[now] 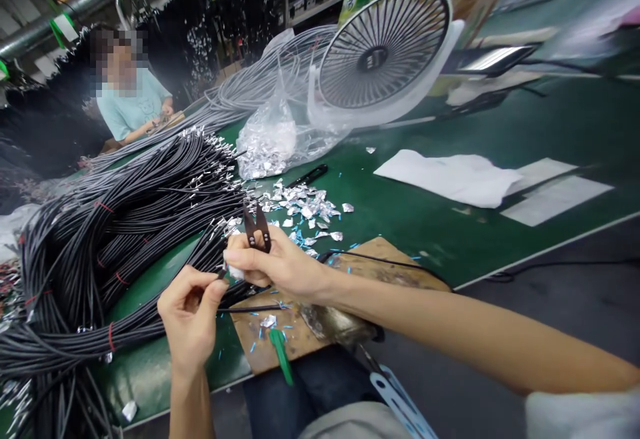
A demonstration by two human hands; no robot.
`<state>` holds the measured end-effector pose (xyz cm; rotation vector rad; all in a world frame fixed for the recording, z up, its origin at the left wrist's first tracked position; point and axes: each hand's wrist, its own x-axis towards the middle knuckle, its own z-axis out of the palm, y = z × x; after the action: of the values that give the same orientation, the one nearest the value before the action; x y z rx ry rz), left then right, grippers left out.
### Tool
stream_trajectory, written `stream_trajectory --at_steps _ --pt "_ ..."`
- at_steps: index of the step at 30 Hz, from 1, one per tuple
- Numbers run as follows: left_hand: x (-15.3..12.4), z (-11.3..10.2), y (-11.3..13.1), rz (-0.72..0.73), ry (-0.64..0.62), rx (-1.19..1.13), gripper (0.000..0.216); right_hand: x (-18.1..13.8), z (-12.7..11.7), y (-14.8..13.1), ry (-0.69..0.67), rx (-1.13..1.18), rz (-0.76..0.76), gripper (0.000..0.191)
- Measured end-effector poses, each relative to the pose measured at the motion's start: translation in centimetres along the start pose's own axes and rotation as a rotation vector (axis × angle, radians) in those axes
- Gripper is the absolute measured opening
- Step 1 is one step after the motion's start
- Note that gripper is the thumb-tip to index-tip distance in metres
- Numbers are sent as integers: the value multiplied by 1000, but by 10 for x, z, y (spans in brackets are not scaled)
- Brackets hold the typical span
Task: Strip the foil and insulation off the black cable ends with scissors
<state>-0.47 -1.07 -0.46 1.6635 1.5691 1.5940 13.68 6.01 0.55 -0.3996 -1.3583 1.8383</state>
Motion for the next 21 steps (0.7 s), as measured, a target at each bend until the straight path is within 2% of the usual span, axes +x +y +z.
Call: stream_trajectory --at_steps 3,7,9,11,13,15,16,18,21 --pt "-1 -1 0 -28 -11 15 19 -2 1 0 8 -133 -95 30" --pt "-6 1 -1 -99 -6 39 21 -5 0 1 97 -690 -524 24" --pt "-8 2 -2 -105 38 49 19 -4 -4 -2 131 -823 -638 24" --pt "-9 2 -3 -88 88 50 18 0 -11 -8 242 -719 -588 30" --pt "-9 1 -2 -75 132 53 20 5 -18 -15 493 -431 -449 38" --pt "-8 1 -1 -65 154 65 22 9 -21 -18 617 -313 -384 31" --pt "-7 1 0 -53 158 79 22 9 -21 -18 601 -342 -366 25" --pt "-6 1 1 -21 160 122 22 8 -16 -16 363 -456 -296 18" --pt "-4 1 1 30 129 190 21 5 -6 -10 139 -637 -360 21"
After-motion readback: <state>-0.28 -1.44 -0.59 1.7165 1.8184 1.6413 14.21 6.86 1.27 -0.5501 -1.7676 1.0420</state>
